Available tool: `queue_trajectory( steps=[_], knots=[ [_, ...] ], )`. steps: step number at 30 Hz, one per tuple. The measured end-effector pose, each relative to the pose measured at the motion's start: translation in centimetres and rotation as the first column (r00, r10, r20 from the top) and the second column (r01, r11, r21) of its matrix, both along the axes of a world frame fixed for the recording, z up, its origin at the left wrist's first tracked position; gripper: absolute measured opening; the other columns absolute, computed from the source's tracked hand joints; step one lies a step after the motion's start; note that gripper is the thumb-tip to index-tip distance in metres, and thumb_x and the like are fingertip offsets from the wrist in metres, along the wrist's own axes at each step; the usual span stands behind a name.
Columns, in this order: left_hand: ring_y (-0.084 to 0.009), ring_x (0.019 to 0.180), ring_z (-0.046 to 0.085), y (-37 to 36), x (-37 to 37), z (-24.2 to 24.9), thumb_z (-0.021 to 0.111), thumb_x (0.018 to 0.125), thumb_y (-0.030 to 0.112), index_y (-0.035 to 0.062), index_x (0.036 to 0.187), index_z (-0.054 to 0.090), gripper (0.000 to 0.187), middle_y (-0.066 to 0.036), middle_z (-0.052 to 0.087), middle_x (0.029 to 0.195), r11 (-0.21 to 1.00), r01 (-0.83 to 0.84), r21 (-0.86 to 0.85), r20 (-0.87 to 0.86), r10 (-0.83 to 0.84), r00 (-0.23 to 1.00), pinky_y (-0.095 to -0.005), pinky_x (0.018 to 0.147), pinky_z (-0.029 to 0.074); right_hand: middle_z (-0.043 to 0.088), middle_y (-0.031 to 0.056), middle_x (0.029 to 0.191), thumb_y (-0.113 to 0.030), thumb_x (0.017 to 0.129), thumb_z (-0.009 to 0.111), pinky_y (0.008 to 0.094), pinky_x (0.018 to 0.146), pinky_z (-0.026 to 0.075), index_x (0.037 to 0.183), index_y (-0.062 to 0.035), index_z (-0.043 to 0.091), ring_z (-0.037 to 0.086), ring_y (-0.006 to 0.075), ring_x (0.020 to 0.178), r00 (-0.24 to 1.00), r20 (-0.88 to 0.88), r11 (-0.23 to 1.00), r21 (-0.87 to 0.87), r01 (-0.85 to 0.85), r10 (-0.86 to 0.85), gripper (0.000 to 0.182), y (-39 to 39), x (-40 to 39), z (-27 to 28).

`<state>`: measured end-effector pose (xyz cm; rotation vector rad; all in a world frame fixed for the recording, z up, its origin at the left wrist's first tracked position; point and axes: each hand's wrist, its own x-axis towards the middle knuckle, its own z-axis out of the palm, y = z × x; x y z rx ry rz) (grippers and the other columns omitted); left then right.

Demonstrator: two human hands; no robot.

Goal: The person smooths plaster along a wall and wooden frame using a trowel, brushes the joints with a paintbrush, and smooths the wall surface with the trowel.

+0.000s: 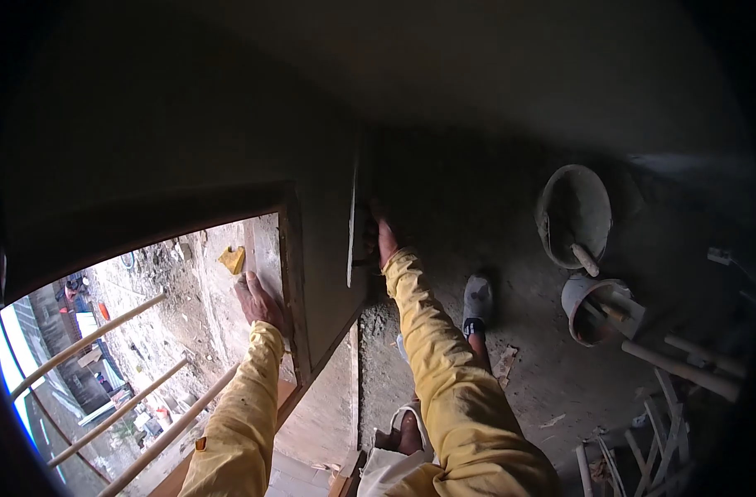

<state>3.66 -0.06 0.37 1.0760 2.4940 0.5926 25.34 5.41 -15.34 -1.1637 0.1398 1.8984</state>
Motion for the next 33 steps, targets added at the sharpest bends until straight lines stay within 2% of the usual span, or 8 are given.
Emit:
queue_trajectory(
  steps=[2, 3, 4, 6, 7, 13, 25, 33],
  knots=[
    [-0.0389, 0.105, 0.053, 0.2, 0.0, 0.1, 0.037, 0.098, 0.045, -0.0036, 0.118, 0.050, 0.055, -0.025, 0.054, 0.114, 1.000, 0.000, -0.009, 0.001, 0.000, 1.000, -0.0422, 0.094, 0.039, 0.048, -0.0035, 0.059, -0.062, 0.081, 0.061, 0.0252, 0.039, 0.033, 0.079, -0.0180, 0.056, 0.045, 0.0107, 0.044, 0.997, 0.073, 1.000, -0.008, -0.011, 0.012, 0.044, 2.5, -0.6, 0.6],
    [-0.0391, 0.106, 0.053, 0.2, 0.0, 0.1, 0.037, 0.098, 0.046, -0.0031, 0.119, 0.050, 0.055, -0.025, 0.055, 0.114, 1.000, 0.005, -0.015, -0.006, -0.005, 1.000, -0.0424, 0.094, 0.039, 0.049, -0.0036, 0.060, -0.062, 0.081, 0.061, 0.0249, 0.040, 0.033, 0.086, -0.0174, 0.058, 0.045, 0.0107, 0.045, 0.997, 0.082, 0.998, 0.065, 0.003, -0.009, 0.045, 3.3, -1.2, 0.0],
    [-0.0391, 0.106, 0.053, 0.1, -0.1, 0.1, 0.037, 0.098, 0.046, -0.0031, 0.119, 0.050, 0.055, -0.025, 0.055, 0.114, 1.000, -0.001, -0.018, 0.001, 0.001, 1.000, -0.0424, 0.094, 0.039, 0.049, -0.0036, 0.060, -0.062, 0.081, 0.061, 0.0249, 0.040, 0.033, 0.086, -0.0174, 0.058, 0.045, 0.0107, 0.045, 0.996, 0.089, 0.998, 0.062, -0.003, -0.002, 0.045, 3.9, -1.5, -0.5],
    [-0.0392, 0.108, 0.053, 0.2, -0.3, 0.1, 0.037, 0.097, 0.046, -0.0020, 0.120, 0.049, 0.055, -0.025, 0.054, 0.116, 0.999, -0.011, -0.052, 0.006, 0.012, 1.000, -0.0423, 0.094, 0.039, 0.050, -0.0028, 0.062, -0.061, 0.082, 0.060, 0.0244, 0.040, 0.033, 0.096, -0.0169, 0.061, 0.045, 0.0105, 0.046, 0.993, 0.108, 0.992, 0.112, -0.050, 0.038, 0.046, 5.0, -2.0, -1.2],
    [-0.0392, 0.108, 0.053, 0.2, -0.4, -0.1, 0.037, 0.097, 0.046, -0.0020, 0.120, 0.049, 0.055, -0.025, 0.054, 0.116, 0.998, -0.017, -0.055, 0.010, 0.018, 1.000, -0.0423, 0.094, 0.039, 0.051, -0.0026, 0.063, -0.060, 0.083, 0.059, 0.0247, 0.041, 0.033, 0.105, -0.0169, 0.061, 0.046, 0.0102, 0.047, 0.994, 0.072, 0.992, 0.091, -0.084, 0.077, 0.048, 5.5, -2.4, -2.5],
    [-0.0392, 0.111, 0.052, 0.2, -0.3, 0.2, 0.037, 0.097, 0.046, -0.0009, 0.124, 0.047, 0.055, -0.024, 0.053, 0.121, 0.997, -0.010, -0.081, -0.014, 0.009, 1.000, -0.0421, 0.096, 0.038, 0.054, -0.0024, 0.067, -0.060, 0.085, 0.055, 0.0251, 0.042, 0.035, 0.114, -0.0172, 0.058, 0.049, 0.0106, 0.051, 0.987, 0.129, 0.996, -0.014, -0.093, 0.094, 0.052, 7.7, -3.6, -4.9],
    [-0.0418, 0.115, 0.049, 0.5, -0.4, 0.5, 0.036, 0.097, 0.045, -0.0068, 0.126, 0.044, 0.060, -0.030, 0.050, 0.122, 0.994, 0.009, -0.113, 0.009, -0.008, 1.000, -0.0432, 0.099, 0.036, 0.045, -0.0026, 0.061, -0.054, 0.088, 0.055, 0.0275, 0.042, 0.032, 0.107, -0.0175, 0.057, 0.040, 0.0115, 0.047, 0.985, 0.155, 0.997, -0.001, -0.078, 0.077, 0.042, 8.9, -3.5, -4.8],
    [-0.0420, 0.128, 0.039, 0.5, -0.5, 0.7, 0.037, 0.095, 0.051, -0.0061, 0.136, 0.037, 0.070, -0.029, 0.042, 0.137, 0.979, -0.052, -0.195, 0.033, 0.060, 0.998, -0.0414, 0.108, 0.030, 0.044, -0.0032, 0.060, -0.053, 0.089, 0.053, 0.0273, 0.042, 0.033, 0.106, -0.0175, 0.057, 0.040, 0.0110, 0.047, 0.983, 0.167, 0.994, 0.066, -0.085, 0.073, 0.040, 9.6, -3.5, -2.3]
  ],
)
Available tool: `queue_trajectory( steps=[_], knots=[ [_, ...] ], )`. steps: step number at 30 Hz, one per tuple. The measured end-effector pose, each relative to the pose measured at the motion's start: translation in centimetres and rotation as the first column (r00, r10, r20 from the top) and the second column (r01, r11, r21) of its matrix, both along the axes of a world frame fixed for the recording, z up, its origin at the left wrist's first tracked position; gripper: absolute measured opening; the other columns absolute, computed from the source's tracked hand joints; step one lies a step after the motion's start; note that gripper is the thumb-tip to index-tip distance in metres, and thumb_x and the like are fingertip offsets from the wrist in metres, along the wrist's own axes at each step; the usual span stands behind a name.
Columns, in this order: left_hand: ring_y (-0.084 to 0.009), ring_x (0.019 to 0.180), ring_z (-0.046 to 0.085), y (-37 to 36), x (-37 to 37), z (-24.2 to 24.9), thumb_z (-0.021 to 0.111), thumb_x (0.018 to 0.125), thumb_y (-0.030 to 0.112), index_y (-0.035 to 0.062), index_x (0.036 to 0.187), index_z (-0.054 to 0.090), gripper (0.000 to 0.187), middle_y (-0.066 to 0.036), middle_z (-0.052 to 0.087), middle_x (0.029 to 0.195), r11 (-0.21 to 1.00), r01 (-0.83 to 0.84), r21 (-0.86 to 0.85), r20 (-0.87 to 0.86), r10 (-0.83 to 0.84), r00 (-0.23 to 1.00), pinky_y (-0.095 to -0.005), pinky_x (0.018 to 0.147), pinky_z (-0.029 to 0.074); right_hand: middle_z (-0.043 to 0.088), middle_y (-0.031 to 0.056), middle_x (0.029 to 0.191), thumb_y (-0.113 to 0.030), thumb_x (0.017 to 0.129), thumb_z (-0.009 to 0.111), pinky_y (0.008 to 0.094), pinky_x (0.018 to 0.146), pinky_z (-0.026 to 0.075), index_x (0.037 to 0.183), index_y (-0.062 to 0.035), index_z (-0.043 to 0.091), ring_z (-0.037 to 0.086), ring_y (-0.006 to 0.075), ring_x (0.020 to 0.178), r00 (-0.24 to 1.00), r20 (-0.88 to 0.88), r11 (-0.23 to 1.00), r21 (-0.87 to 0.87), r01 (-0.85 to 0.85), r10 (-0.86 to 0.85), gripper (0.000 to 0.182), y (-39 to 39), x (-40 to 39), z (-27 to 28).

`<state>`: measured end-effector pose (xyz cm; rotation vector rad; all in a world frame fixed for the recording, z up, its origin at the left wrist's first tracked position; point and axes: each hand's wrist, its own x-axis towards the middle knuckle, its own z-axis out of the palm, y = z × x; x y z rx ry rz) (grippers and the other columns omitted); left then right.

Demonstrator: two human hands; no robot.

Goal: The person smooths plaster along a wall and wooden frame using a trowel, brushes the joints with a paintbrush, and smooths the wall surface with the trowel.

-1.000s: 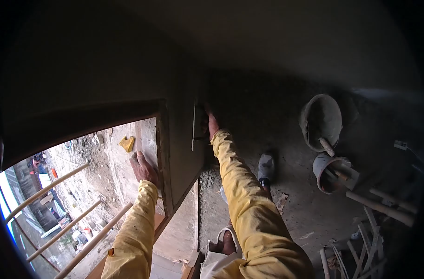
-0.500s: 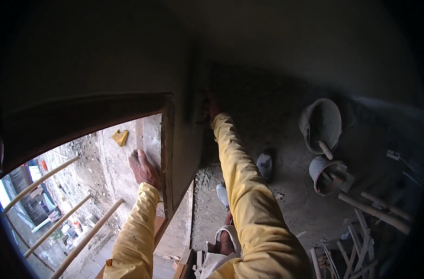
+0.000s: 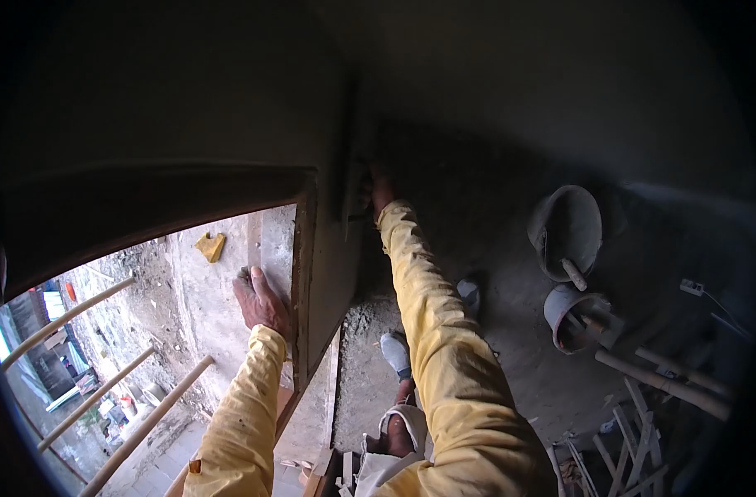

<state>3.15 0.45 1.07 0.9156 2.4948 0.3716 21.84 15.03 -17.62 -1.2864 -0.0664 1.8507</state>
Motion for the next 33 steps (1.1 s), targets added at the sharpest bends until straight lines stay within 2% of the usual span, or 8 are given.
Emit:
queue_trajectory(
  steps=[5, 7, 10, 13, 16, 23, 29, 33],
  knots=[
    [-0.0440, 0.124, 0.043, 0.2, 0.3, 0.8, 0.039, 0.095, 0.050, -0.0048, 0.133, 0.041, 0.067, -0.030, 0.044, 0.133, 1.000, 0.014, 0.015, -0.022, -0.014, 1.000, -0.0438, 0.105, 0.033, 0.043, -0.0047, 0.058, -0.052, 0.089, 0.051, 0.0262, 0.041, 0.031, 0.099, -0.0181, 0.058, 0.040, 0.0102, 0.044, 1.000, -0.003, 0.994, 0.105, 0.008, -0.007, 0.036, 0.1, 0.3, 3.6],
    [-0.0447, 0.122, 0.044, 0.4, 0.5, 1.4, 0.040, 0.095, 0.050, -0.0042, 0.132, 0.042, 0.066, -0.030, 0.045, 0.132, 1.000, -0.004, 0.011, 0.003, 0.004, 1.000, -0.0448, 0.103, 0.034, 0.041, -0.0058, 0.055, -0.051, 0.090, 0.050, 0.0253, 0.039, 0.029, 0.084, -0.0183, 0.056, 0.038, 0.0095, 0.042, 0.987, -0.141, 0.983, 0.178, -0.054, 0.080, 0.034, 0.3, 0.6, 4.5],
    [-0.0458, 0.119, 0.046, 0.5, 0.4, 1.5, 0.041, 0.094, 0.048, -0.0025, 0.130, 0.043, 0.062, -0.030, 0.047, 0.129, 1.000, -0.016, 0.024, 0.015, 0.015, 1.000, -0.0466, 0.100, 0.036, 0.037, -0.0062, 0.052, -0.051, 0.090, 0.050, 0.0251, 0.039, 0.027, 0.072, -0.0192, 0.050, 0.035, 0.0093, 0.041, 0.995, -0.077, 0.978, 0.203, -0.041, 0.058, 0.036, 0.1, 0.3, 6.9],
    [-0.0455, 0.118, 0.046, 0.6, 0.6, 1.8, 0.040, 0.095, 0.047, -0.0013, 0.130, 0.044, 0.060, -0.029, 0.048, 0.128, 1.000, -0.004, -0.010, -0.008, 0.004, 1.000, -0.0470, 0.100, 0.037, 0.036, -0.0061, 0.051, -0.050, 0.090, 0.050, 0.0254, 0.039, 0.026, 0.068, -0.0195, 0.048, 0.034, 0.0093, 0.040, 0.997, -0.067, 0.971, 0.240, -0.012, 0.029, 0.037, 0.0, 0.2, 9.2],
    [-0.0453, 0.118, 0.047, 0.8, 0.9, 2.4, 0.041, 0.094, 0.046, -0.0009, 0.131, 0.043, 0.060, -0.029, 0.048, 0.128, 0.999, -0.033, -0.026, 0.009, 0.034, 0.999, -0.0475, 0.100, 0.037, 0.034, -0.0057, 0.051, -0.049, 0.090, 0.051, 0.0256, 0.039, 0.024, 0.068, -0.0189, 0.047, 0.034, 0.0091, 0.040, 0.986, -0.141, 0.955, 0.291, -0.049, 0.093, 0.037, 0.1, 0.5, 11.3],
    [-0.0443, 0.117, 0.047, 0.5, 0.5, 2.0, 0.041, 0.093, 0.048, 0.0002, 0.130, 0.043, 0.060, -0.028, 0.049, 0.127, 1.000, 0.000, -0.022, -0.033, -0.001, 0.999, -0.0488, 0.100, 0.036, 0.033, -0.0052, 0.049, -0.042, 0.091, 0.052, 0.0252, 0.039, 0.024, 0.067, -0.0177, 0.045, 0.032, 0.0088, 0.039, 0.992, -0.056, 0.917, 0.390, -0.080, 0.110, 0.035, 1.0, 0.9, 17.5],
    [-0.0436, 0.118, 0.047, 0.8, 0.8, 2.5, 0.041, 0.093, 0.048, 0.0000, 0.128, 0.045, 0.059, -0.028, 0.050, 0.127, 0.999, -0.010, -0.040, -0.047, 0.008, 0.999, -0.0491, 0.100, 0.036, 0.037, -0.0036, 0.051, -0.034, 0.092, 0.054, 0.0254, 0.038, 0.027, 0.076, -0.0147, 0.052, 0.035, 0.0090, 0.040, 0.997, -0.045, 0.893, 0.448, -0.039, 0.067, 0.025, 0.5, 0.9, 21.2],
    [-0.0442, 0.117, 0.047, 0.6, 0.7, 2.0, 0.042, 0.093, 0.047, -0.0003, 0.129, 0.045, 0.059, -0.028, 0.050, 0.126, 1.000, 0.001, -0.012, -0.062, -0.001, 0.998, -0.0488, 0.100, 0.036, 0.041, -0.0023, 0.052, -0.025, 0.092, 0.056, 0.0254, 0.039, 0.029, 0.084, -0.0094, 0.057, 0.037, 0.0094, 0.041, 0.997, 0.077, 0.852, 0.523, -0.030, -0.012, 0.018, -0.7, 0.3, 23.1]
  ],
)
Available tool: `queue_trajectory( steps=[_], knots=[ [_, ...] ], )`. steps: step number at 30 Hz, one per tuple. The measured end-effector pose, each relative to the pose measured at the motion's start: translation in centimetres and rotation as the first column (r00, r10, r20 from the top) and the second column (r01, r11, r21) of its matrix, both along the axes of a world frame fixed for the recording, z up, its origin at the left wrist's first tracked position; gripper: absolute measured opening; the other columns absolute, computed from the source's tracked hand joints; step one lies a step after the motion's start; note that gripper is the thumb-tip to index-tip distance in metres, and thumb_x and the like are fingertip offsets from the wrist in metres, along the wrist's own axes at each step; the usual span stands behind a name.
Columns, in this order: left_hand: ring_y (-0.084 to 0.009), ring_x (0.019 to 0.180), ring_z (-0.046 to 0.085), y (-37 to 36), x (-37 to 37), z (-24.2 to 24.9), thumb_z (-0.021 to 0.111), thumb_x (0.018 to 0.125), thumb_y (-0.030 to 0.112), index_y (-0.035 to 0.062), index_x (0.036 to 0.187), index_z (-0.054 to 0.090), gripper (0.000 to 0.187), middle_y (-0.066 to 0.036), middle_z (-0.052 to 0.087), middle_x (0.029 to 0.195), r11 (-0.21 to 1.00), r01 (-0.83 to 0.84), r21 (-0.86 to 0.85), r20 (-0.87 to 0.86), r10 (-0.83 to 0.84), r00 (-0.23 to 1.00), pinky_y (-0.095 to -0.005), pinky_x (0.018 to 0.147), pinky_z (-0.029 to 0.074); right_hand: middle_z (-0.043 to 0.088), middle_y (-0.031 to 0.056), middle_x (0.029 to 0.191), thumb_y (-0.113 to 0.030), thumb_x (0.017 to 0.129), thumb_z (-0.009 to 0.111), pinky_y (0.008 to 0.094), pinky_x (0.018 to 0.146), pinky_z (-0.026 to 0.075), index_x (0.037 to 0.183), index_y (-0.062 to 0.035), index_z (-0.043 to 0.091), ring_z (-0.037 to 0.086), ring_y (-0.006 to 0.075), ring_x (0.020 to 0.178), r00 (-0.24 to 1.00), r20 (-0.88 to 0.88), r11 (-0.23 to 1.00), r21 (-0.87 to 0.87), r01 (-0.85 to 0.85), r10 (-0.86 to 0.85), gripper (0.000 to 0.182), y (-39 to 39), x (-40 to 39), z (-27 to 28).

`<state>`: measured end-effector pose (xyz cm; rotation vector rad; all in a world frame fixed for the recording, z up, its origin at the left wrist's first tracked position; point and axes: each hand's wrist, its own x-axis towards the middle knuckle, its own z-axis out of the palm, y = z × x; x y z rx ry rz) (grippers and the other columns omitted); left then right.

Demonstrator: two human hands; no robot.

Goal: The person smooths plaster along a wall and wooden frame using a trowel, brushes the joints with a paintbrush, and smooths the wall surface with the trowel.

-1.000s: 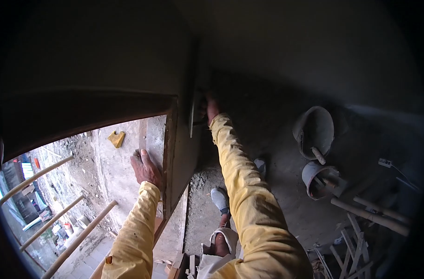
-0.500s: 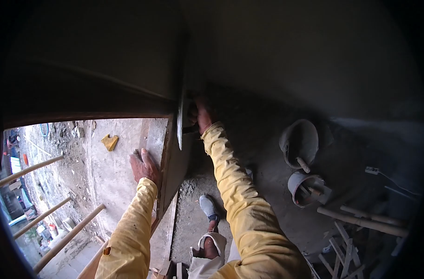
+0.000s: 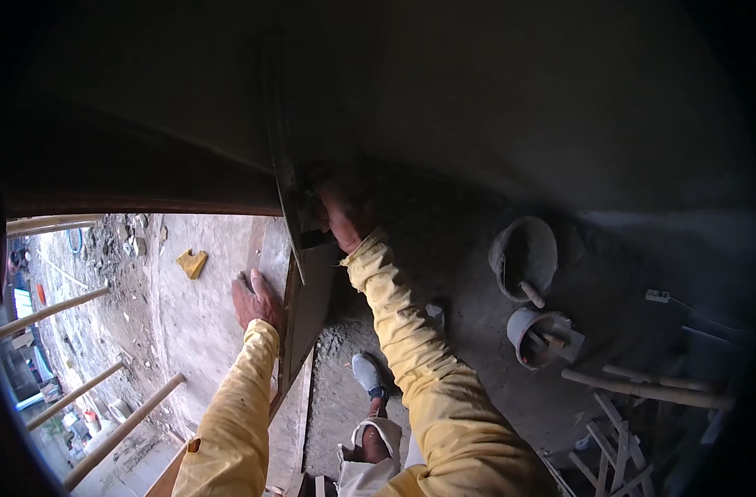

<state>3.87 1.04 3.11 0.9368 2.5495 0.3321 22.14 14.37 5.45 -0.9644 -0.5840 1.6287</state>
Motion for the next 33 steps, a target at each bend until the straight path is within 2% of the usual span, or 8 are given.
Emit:
queue_trajectory(
  steps=[4, 8, 16, 20, 22, 26, 31, 33],
  knots=[
    [-0.0449, 0.116, 0.047, -0.6, -0.8, -1.6, 0.042, 0.093, 0.046, -0.0009, 0.128, 0.046, 0.058, -0.028, 0.051, 0.125, 1.000, -0.010, 0.004, -0.001, 0.010, 1.000, -0.0485, 0.099, 0.037, 0.044, -0.0021, 0.055, -0.017, 0.092, 0.057, 0.0240, 0.042, 0.029, 0.095, -0.0043, 0.062, 0.038, 0.0085, 0.044, 0.964, 0.259, 0.957, 0.289, -0.022, -0.056, 0.014, -2.5, 0.0, 4.6],
    [-0.0449, 0.116, 0.047, -1.7, -2.6, -4.0, 0.042, 0.094, 0.046, -0.0019, 0.128, 0.046, 0.058, -0.029, 0.051, 0.124, 0.987, 0.132, 0.095, 0.017, -0.134, 0.991, -0.0481, 0.098, 0.038, 0.055, -0.0041, 0.065, -0.027, 0.092, 0.062, 0.0219, 0.048, 0.037, 0.102, -0.0065, 0.066, 0.048, 0.0034, 0.055, 0.984, -0.008, 0.979, 0.102, -0.176, 0.178, 0.023, -5.4, 1.5, 8.6],
    [-0.0446, 0.118, 0.046, -0.1, 0.2, -0.3, 0.041, 0.094, 0.047, -0.0021, 0.129, 0.045, 0.061, -0.028, 0.049, 0.128, 1.000, -0.002, 0.006, 0.023, 0.002, 1.000, -0.0471, 0.100, 0.037, 0.052, -0.0024, 0.062, -0.048, 0.089, 0.061, 0.0282, 0.049, 0.039, 0.094, -0.0080, 0.066, 0.049, 0.0105, 0.053, 0.990, -0.140, 0.947, -0.315, -0.066, 0.022, 0.041, -5.0, -0.6, -3.7],
    [-0.0440, 0.120, 0.046, -0.2, -0.2, -0.9, 0.041, 0.094, 0.047, -0.0017, 0.131, 0.045, 0.061, -0.028, 0.047, 0.131, 1.000, -0.001, 0.003, 0.014, 0.001, 1.000, -0.0460, 0.102, 0.036, 0.064, 0.0110, 0.106, -0.051, 0.087, 0.062, 0.0343, 0.085, 0.047, 0.108, -0.0003, 0.065, 0.058, 0.0237, 0.097, 0.941, 0.319, 0.933, -0.290, 0.211, -0.114, 0.055, -2.1, -3.2, -4.4],
    [-0.0439, 0.119, 0.046, -0.1, -0.1, -0.7, 0.041, 0.094, 0.048, -0.0023, 0.130, 0.045, 0.062, -0.028, 0.048, 0.130, 1.000, 0.001, 0.006, 0.014, -0.001, 1.000, -0.0462, 0.101, 0.036, 0.044, -0.0041, 0.056, -0.045, 0.087, 0.064, 0.0255, 0.041, 0.030, 0.074, -0.0144, 0.058, 0.040, 0.0076, 0.044, 0.976, 0.214, 0.936, -0.334, 0.107, -0.035, 0.034, -1.2, -3.1, -1.7],
    [-0.0439, 0.116, 0.048, -1.6, -2.8, -4.3, 0.043, 0.093, 0.050, -0.0043, 0.127, 0.046, 0.064, -0.029, 0.051, 0.124, 0.985, 0.167, 0.047, -0.044, -0.165, 0.985, -0.0469, 0.098, 0.038, 0.069, 0.0101, 0.096, -0.030, 0.089, 0.065, 0.0313, 0.083, 0.048, 0.106, -0.0032, 0.066, 0.063, 0.0181, 0.094, 0.879, 0.453, 0.989, 0.067, 0.133, -0.149, 0.031, -4.6, -3.3, 3.7],
    [-0.0449, 0.117, 0.047, -0.3, -1.1, -1.5, 0.041, 0.093, 0.049, -0.0039, 0.126, 0.047, 0.063, -0.030, 0.050, 0.125, 0.999, 0.037, 0.005, 0.009, -0.037, 0.999, -0.0467, 0.099, 0.037, 0.066, 0.0031, 0.086, -0.030, 0.093, 0.059, 0.0277, 0.069, 0.049, 0.103, -0.0046, 0.065, 0.060, 0.0110, 0.075, 0.997, 0.018, 0.974, -0.212, 0.079, -0.077, 0.028, -9.0, -2.3, 2.4],
    [-0.0452, 0.118, 0.046, -0.2, -0.4, -1.0, 0.041, 0.093, 0.049, -0.0015, 0.129, 0.045, 0.062, -0.029, 0.048, 0.128, 1.000, 0.008, 0.005, 0.010, -0.008, 1.000, -0.0465, 0.100, 0.037, 0.052, -0.0047, 0.065, -0.044, 0.094, 0.053, 0.0264, 0.047, 0.037, 0.079, -0.0154, 0.059, 0.048, 0.0082, 0.053, 0.983, -0.185, 0.926, -0.374, -0.059, -0.012, 0.032, -8.3, -1.3, -3.3]
  ],
)
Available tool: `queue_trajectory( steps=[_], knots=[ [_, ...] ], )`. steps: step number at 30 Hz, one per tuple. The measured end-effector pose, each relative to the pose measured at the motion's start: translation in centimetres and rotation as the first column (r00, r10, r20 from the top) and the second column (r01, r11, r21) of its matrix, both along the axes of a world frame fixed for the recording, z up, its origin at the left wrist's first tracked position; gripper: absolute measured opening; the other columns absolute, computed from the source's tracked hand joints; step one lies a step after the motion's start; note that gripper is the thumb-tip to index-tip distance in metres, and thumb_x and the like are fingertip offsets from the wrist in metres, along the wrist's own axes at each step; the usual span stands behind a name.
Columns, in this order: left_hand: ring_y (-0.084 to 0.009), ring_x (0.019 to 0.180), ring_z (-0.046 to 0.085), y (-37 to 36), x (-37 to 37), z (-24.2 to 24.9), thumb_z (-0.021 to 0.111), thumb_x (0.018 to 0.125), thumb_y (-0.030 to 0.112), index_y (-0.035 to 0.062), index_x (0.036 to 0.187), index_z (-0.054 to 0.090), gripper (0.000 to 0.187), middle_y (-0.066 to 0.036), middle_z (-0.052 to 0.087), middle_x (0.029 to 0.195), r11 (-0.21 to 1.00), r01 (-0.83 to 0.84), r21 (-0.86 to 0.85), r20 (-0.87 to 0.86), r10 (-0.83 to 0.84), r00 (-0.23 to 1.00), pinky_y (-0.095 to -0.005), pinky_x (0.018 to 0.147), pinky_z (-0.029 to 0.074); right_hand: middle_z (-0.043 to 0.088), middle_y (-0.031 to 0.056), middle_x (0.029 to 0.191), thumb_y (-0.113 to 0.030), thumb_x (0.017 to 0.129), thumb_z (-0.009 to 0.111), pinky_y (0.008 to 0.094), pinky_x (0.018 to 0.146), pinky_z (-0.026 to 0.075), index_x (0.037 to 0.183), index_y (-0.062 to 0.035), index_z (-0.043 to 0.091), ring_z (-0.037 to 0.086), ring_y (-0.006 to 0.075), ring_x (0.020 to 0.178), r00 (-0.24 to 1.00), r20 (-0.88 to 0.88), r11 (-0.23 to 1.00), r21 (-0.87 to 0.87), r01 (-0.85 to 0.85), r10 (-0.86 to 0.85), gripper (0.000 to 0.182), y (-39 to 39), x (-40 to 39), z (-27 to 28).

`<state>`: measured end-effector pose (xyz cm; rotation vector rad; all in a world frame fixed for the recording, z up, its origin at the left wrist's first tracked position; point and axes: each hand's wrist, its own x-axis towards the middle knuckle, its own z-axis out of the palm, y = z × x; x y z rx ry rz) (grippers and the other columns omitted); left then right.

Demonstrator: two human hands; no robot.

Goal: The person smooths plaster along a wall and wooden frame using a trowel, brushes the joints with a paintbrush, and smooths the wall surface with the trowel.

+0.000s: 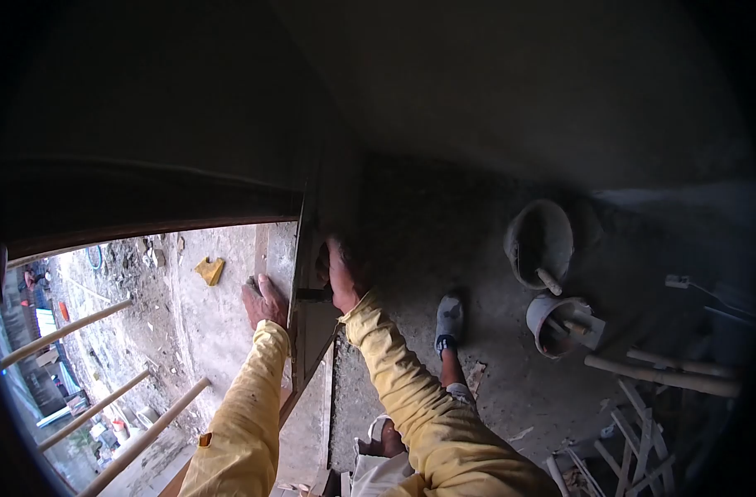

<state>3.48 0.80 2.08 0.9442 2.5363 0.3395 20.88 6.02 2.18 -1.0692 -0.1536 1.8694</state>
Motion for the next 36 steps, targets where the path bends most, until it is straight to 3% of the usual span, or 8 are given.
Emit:
queue_trajectory(
  steps=[1, 5, 17, 26, 32, 33, 35, 36],
  knots=[
    [-0.0454, 0.118, 0.046, 0.0, 0.0, 0.0, 0.041, 0.093, 0.049, -0.0008, 0.130, 0.045, 0.062, -0.029, 0.048, 0.128, 1.000, 0.013, 0.018, 0.005, -0.013, 1.000, -0.0465, 0.100, 0.037, 0.034, -0.0056, 0.048, -0.060, 0.086, 0.055, 0.0252, 0.038, 0.027, 0.060, -0.0202, 0.044, 0.035, 0.0087, 0.039, 0.993, 0.100, 0.992, -0.101, 0.074, -0.064, 0.048, 1.5, -0.4, 1.3],
    [-0.0452, 0.118, 0.046, 0.0, 0.6, 1.0, 0.040, 0.094, 0.049, -0.0006, 0.131, 0.044, 0.062, -0.028, 0.048, 0.129, 1.000, -0.005, 0.019, 0.035, 0.005, 0.999, -0.0470, 0.100, 0.037, 0.037, -0.0048, 0.050, -0.064, 0.084, 0.054, 0.0259, 0.039, 0.027, 0.062, -0.0197, 0.046, 0.037, 0.0101, 0.041, 0.994, 0.100, 0.981, -0.183, 0.065, -0.047, 0.050, 5.4, -0.3, 1.3],
    [-0.0454, 0.119, 0.047, 0.5, 0.8, 2.4, 0.041, 0.093, 0.049, 0.0026, 0.131, 0.043, 0.061, -0.027, 0.048, 0.129, 0.999, -0.026, -0.020, 0.061, 0.027, 0.998, -0.0496, 0.100, 0.037, 0.037, -0.0046, 0.055, -0.054, 0.089, 0.052, 0.0254, 0.040, 0.031, 0.073, -0.0183, 0.049, 0.038, 0.0093, 0.043, 0.992, 0.128, 0.996, -0.083, 0.032, -0.021, 0.039, 8.6, 0.0, 7.6],
    [-0.0439, 0.111, 0.051, 0.1, 0.2, 1.6, 0.042, 0.093, 0.047, -0.0009, 0.122, 0.049, 0.056, -0.028, 0.053, 0.120, 1.000, 0.004, 0.029, 0.013, -0.005, 1.000, -0.0476, 0.094, 0.039, 0.035, -0.0038, 0.052, -0.042, 0.092, 0.053, 0.0254, 0.038, 0.027, 0.073, -0.0148, 0.053, 0.035, 0.0091, 0.039, 0.990, 0.134, 0.981, 0.193, 0.021, -0.048, 0.033, 9.0, 0.4, 12.4],
    [-0.0419, 0.112, 0.053, -0.6, -0.7, -0.3, 0.044, 0.091, 0.052, 0.0029, 0.126, 0.048, 0.060, -0.024, 0.054, 0.122, 0.999, 0.030, 0.037, -0.058, -0.028, 0.998, -0.0504, 0.093, 0.041, 0.038, -0.0032, 0.052, -0.034, 0.094, 0.053, 0.0249, 0.039, 0.029, 0.075, -0.0110, 0.055, 0.037, 0.0089, 0.041, 0.936, 0.341, 0.901, 0.427, -0.070, -0.088, 0.030, 7.7, 0.7, 19.0],
    [-0.0411, 0.111, 0.053, -0.3, 0.2, 0.5, 0.044, 0.091, 0.052, 0.0029, 0.124, 0.049, 0.060, -0.023, 0.056, 0.119, 0.995, 0.029, 0.097, -0.099, -0.020, 0.995, -0.0502, 0.091, 0.042, 0.042, -0.0018, 0.057, -0.026, 0.096, 0.050, 0.0243, 0.041, 0.031, 0.092, -0.0076, 0.058, 0.038, 0.0086, 0.044, 0.964, 0.263, 0.889, 0.450, -0.090, -0.036, 0.021, 6.7, 0.8, 20.5],
    [-0.0407, 0.111, 0.053, 1.2, 0.8, 4.9, 0.043, 0.092, 0.052, 0.0030, 0.123, 0.050, 0.058, -0.023, 0.055, 0.119, 0.942, -0.282, -0.184, 0.494, 0.337, 0.802, -0.0503, 0.091, 0.042, 0.046, -0.0004, 0.062, -0.018, 0.099, 0.047, 0.0237, 0.043, 0.033, 0.109, -0.0043, 0.061, 0.039, 0.0083, 0.048, 0.984, 0.176, 0.871, 0.483, -0.090, 0.003, 0.022, 5.1, 1.3, 21.7],
    [-0.0407, 0.111, 0.053, 1.3, 1.1, 4.8, 0.043, 0.092, 0.052, 0.0029, 0.123, 0.050, 0.058, -0.023, 0.055, 0.119, 0.936, -0.270, -0.227, 0.514, 0.350, 0.783, -0.0501, 0.091, 0.042, 0.048, -0.0001, 0.065, -0.018, 0.098, 0.048, 0.0230, 0.045, 0.034, 0.110, -0.0041, 0.060, 0.042, 0.0077, 0.051, 0.995, 0.093, 0.862, 0.501, -0.080, 0.038, 0.022, 4.5, 1.5, 21.8]
  ],
)
